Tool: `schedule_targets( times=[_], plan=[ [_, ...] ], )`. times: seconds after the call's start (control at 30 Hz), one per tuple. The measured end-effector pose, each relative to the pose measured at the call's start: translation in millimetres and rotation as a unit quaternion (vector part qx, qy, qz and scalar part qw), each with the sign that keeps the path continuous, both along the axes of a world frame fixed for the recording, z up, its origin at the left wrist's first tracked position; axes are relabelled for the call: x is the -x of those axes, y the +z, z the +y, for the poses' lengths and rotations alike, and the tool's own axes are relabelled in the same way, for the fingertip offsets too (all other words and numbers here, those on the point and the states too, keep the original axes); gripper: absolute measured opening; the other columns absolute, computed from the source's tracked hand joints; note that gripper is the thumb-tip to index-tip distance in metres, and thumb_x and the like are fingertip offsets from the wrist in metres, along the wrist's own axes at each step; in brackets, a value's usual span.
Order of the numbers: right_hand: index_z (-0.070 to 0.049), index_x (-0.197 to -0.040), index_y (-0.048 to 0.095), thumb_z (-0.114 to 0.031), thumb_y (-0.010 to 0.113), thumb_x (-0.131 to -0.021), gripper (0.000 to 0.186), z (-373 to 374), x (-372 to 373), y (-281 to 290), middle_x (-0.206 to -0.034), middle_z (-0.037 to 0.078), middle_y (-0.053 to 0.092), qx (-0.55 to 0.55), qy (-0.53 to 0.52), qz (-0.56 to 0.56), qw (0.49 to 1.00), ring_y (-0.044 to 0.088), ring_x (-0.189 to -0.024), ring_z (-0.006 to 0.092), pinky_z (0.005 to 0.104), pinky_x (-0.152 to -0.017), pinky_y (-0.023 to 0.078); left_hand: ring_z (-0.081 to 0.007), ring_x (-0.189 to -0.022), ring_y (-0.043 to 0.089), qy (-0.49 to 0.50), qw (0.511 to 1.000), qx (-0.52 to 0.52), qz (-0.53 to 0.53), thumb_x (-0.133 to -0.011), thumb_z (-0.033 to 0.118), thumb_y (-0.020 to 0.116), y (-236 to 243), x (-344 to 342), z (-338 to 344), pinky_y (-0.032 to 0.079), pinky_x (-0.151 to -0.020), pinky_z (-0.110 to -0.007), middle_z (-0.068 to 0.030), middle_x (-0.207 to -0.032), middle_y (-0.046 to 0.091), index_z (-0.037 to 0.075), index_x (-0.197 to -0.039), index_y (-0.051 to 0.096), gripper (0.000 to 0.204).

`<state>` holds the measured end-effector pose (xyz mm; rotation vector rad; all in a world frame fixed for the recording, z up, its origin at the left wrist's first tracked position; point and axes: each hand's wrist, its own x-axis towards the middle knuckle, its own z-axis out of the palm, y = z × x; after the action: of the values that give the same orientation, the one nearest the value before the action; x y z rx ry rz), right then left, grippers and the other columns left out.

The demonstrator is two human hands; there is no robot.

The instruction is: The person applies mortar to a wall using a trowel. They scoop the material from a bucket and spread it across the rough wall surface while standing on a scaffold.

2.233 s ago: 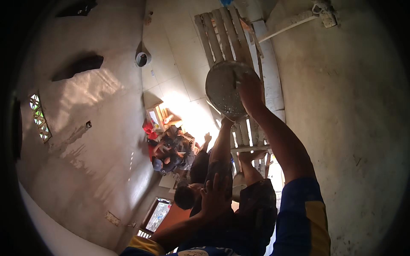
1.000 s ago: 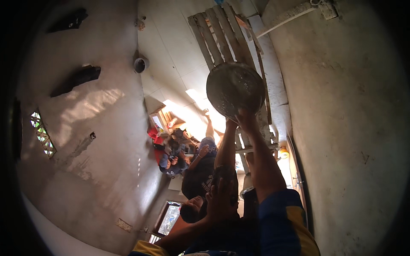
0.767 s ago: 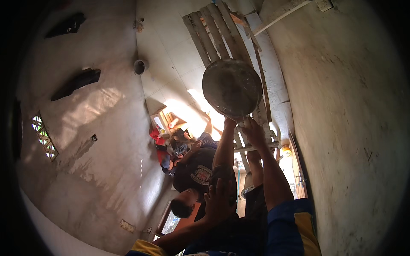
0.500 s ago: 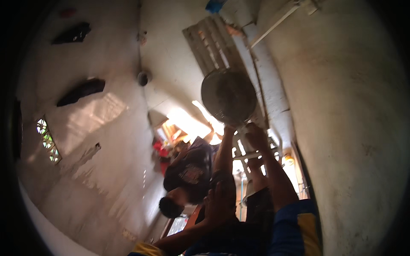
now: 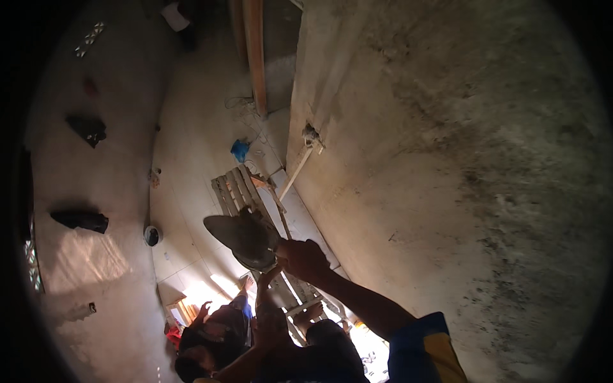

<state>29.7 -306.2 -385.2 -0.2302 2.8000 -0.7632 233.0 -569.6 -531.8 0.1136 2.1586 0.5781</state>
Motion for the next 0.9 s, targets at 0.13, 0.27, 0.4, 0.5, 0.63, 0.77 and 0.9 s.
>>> schedule_targets(
  times=[0.13, 0.27, 0.4, 0.5, 0.63, 0.77, 0.9],
  plan=[
    [-0.014, -0.095, 0.063, -0.029, 0.066, -0.082, 0.020, 33, -8, 144, -0.086, 0.010, 0.068, -0.065, -0.036, 0.064, 0.995, 0.066, -0.080, 0.0314, 0.0452, -0.072, 0.052, -0.0482, -0.125, 0.038, 0.061, 0.986, -0.154, -0.016, -0.077, 0.042, 0.070, 14, 8, -19, 0.032, -0.103, -0.057, -0.0279, -0.139, 0.035, 0.005, -0.132, 0.046, 0.071],
    [-0.012, -0.096, 0.063, -0.025, 0.073, -0.081, 0.022, 82, -32, 247, -0.081, 0.009, 0.068, -0.145, -0.076, 0.091, 0.982, 0.068, -0.071, 0.0273, 0.0384, -0.064, 0.053, -0.0415, -0.110, 0.056, 0.052, 0.998, -0.007, 0.024, -0.086, 0.042, 0.061, 3, -17, -50, 0.045, -0.093, -0.051, -0.0224, -0.114, 0.060, 0.002, -0.117, 0.055, 0.052],
    [-0.010, -0.098, 0.063, -0.026, 0.076, -0.080, 0.027, 101, -65, 289, -0.082, 0.009, 0.069, -0.215, -0.134, 0.058, 0.966, 0.070, -0.071, 0.0252, 0.0356, -0.064, 0.054, -0.0365, -0.106, 0.061, 0.115, 0.986, -0.061, 0.102, -0.091, 0.044, 0.056, -4, -62, -87, 0.047, -0.094, -0.045, -0.0222, -0.111, 0.064, 0.003, -0.119, 0.058, 0.050],
    [-0.009, -0.098, 0.063, -0.027, 0.076, -0.079, 0.029, 123, -97, 297, -0.082, 0.010, 0.069, -0.252, -0.147, 0.043, 0.955, 0.070, -0.072, 0.0253, 0.0360, -0.064, 0.054, -0.0350, -0.102, 0.064, 0.167, 0.983, -0.070, 0.017, -0.093, 0.049, 0.052, -7, -80, -87, 0.048, -0.092, -0.043, -0.0213, -0.108, 0.066, 0.004, -0.121, 0.059, 0.054],
    [-0.009, -0.098, 0.062, -0.027, 0.077, -0.077, 0.032, 143, -137, 288, -0.082, 0.011, 0.069, -0.266, -0.138, 0.017, 0.954, 0.069, -0.074, 0.0270, 0.0375, -0.065, 0.053, -0.0307, -0.109, 0.059, 0.190, 0.970, -0.147, -0.041, -0.098, 0.046, 0.043, -25, -120, -94, 0.045, -0.094, -0.040, -0.0201, -0.116, 0.062, 0.004, -0.122, 0.057, 0.050],
    [-0.009, -0.098, 0.062, -0.027, 0.078, -0.076, 0.032, 150, -168, 275, -0.083, 0.011, 0.068, -0.228, -0.124, 0.030, 0.965, 0.069, -0.075, 0.0280, 0.0385, -0.066, 0.053, -0.0293, -0.113, 0.054, 0.296, 0.918, -0.250, -0.083, -0.099, 0.028, 0.043, -38, -168, -106, 0.042, -0.095, -0.038, -0.0190, -0.123, 0.057, 0.003, -0.122, 0.056, 0.036],
    [-0.009, -0.099, 0.062, -0.027, 0.078, -0.076, 0.033, 157, -195, 255, -0.084, 0.010, 0.069, -0.212, -0.120, 0.016, 0.970, 0.068, -0.075, 0.0286, 0.0390, -0.067, 0.053, -0.0316, -0.105, 0.056, 0.121, 0.961, -0.248, 0.013, -0.097, 0.021, 0.046, 37, -157, -68, 0.044, -0.092, -0.040, -0.0177, -0.114, 0.060, 0.002, -0.124, 0.054, 0.033]
  ],
)
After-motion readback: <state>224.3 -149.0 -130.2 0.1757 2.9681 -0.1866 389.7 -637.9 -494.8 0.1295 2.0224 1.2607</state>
